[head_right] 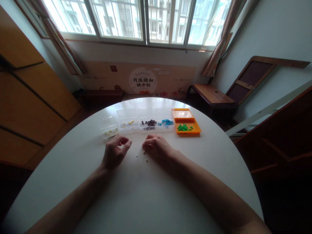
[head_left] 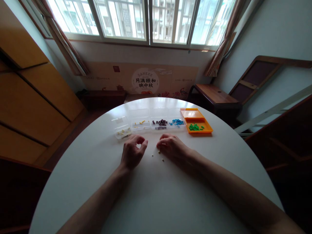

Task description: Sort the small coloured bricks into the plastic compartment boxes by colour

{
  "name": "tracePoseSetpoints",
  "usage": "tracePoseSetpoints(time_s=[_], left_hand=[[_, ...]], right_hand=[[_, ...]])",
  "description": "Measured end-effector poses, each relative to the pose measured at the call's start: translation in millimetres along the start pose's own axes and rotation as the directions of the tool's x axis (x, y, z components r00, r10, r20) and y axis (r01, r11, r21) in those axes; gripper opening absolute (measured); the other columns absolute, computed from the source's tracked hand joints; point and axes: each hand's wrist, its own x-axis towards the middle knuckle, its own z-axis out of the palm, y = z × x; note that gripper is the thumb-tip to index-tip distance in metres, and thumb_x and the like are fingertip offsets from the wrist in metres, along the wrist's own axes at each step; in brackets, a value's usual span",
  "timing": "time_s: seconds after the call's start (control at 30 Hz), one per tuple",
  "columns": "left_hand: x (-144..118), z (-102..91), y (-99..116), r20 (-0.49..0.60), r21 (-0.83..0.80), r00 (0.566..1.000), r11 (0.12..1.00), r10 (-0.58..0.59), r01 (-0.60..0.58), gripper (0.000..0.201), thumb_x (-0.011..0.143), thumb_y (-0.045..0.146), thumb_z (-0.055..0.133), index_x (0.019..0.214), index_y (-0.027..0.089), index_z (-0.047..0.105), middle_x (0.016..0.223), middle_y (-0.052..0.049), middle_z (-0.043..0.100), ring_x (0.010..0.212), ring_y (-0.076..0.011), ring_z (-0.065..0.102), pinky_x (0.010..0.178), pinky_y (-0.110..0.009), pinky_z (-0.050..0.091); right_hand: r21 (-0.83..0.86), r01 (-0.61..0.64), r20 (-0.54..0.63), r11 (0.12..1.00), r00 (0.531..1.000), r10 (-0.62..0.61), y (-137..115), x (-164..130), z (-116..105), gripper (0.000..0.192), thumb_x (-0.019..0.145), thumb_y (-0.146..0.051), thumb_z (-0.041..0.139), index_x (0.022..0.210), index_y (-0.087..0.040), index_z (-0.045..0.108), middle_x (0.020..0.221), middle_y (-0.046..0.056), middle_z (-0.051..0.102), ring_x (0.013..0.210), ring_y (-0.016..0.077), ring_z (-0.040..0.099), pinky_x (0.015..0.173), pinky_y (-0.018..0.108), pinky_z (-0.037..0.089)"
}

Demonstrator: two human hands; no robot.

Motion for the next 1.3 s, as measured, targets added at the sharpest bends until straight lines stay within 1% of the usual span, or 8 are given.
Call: tracePoseSetpoints(time_s=[0.23,0.37,0.5,0.63,0.93,1.03,1.17,1.3], left_hand=[[-1,3.6,0,-0.001,0.043,0.996,0.995,0.088,-0.088,0.018,0.084,0.028,0.056,0.069,0.019,0.057,0.069,-0.001,0.060,0.071,-0.0163,0.056,0.069,-0.030,0.046],[-3,6.8,6,-0.003,0.081,0.956,0.953,0.293,-0.292,0.012,0.085,0.027,0.060,0.076,0.020,0.061,0.075,-0.002,0.062,0.076,-0.0174,0.055,0.074,-0.032,0.046],[-5,8.4,11,-0.020,0.107,0.895,0.891,0.446,-0.441,0.006,0.084,0.026,0.065,0.081,0.021,0.063,0.078,-0.002,0.065,0.077,-0.0169,0.055,0.076,-0.032,0.045],[-6,6.2,11,-0.027,0.120,0.877,0.873,0.479,-0.473,0.007,0.084,0.026,0.065,0.080,0.021,0.063,0.076,-0.002,0.065,0.076,-0.0160,0.054,0.075,-0.031,0.044],[-3,5.8,11,-0.093,0.127,0.834,0.837,0.544,-0.532,0.002,0.081,0.020,0.068,0.081,0.022,0.068,0.071,0.000,0.064,0.071,-0.0141,0.053,0.070,-0.028,0.044],[4,1.2,1,-0.178,0.110,0.887,0.904,0.426,-0.413,0.002,0.080,0.023,0.069,0.079,0.021,0.069,0.073,0.000,0.065,0.071,-0.0146,0.055,0.072,-0.029,0.047],[18,-11.4,-31,-0.362,0.124,0.932,0.992,0.028,0.018,0.012,0.079,0.031,0.067,0.080,0.019,0.072,0.074,-0.002,0.066,0.071,-0.0165,0.058,0.072,-0.030,0.048],[26,-21.0,-59,-0.406,0.083,0.860,0.925,-0.309,0.372,0.021,0.074,0.034,0.069,0.086,0.017,0.074,0.074,-0.002,0.066,0.062,-0.0147,0.054,0.064,-0.028,0.045]], right_hand=[[-0.023,-0.011,-0.022,1.000,1.000,0.010,-1,-2,3,0.014,0.081,-0.010,0.058,0.078,-0.018,0.068,0.083,0.004,0.062,0.074,0.0126,0.057,0.071,0.023,0.043],[0.283,-0.169,-0.084,0.944,0.976,0.200,-3,-2,3,0.010,0.083,-0.020,0.060,0.081,-0.016,0.068,0.078,0.002,0.062,0.065,0.0100,0.054,0.063,0.022,0.043],[0.587,-0.273,0.035,0.762,0.949,0.313,-9,-1,0,0.017,0.081,-0.031,0.064,0.083,-0.015,0.069,0.072,0.002,0.065,0.063,0.0110,0.055,0.062,0.024,0.045],[0.680,-0.303,0.104,0.668,0.941,0.321,-16,0,0,0.020,0.078,-0.033,0.066,0.082,-0.014,0.070,0.073,0.003,0.068,0.067,0.0132,0.059,0.067,0.026,0.047],[0.716,-0.291,0.066,0.635,0.933,0.352,-20,-4,4,0.024,0.076,-0.036,0.068,0.087,-0.015,0.074,0.078,0.005,0.070,0.070,0.0145,0.061,0.067,0.027,0.047],[0.685,-0.320,0.062,0.655,0.921,0.385,-19,-5,0,0.025,0.076,-0.035,0.066,0.090,-0.015,0.074,0.076,0.004,0.070,0.064,0.0125,0.058,0.063,0.025,0.045],[0.592,-0.312,-0.051,0.743,0.906,0.421,-11,-9,-3,0.022,0.077,-0.031,0.064,0.088,-0.015,0.074,0.081,0.005,0.068,0.064,0.0108,0.054,0.061,0.024,0.043],[0.472,-0.293,-0.101,0.831,0.919,0.381,-4,-13,-5,0.019,0.079,-0.028,0.062,0.088,-0.016,0.074,0.079,0.004,0.066,0.062,0.0096,0.050,0.059,0.023,0.041]])
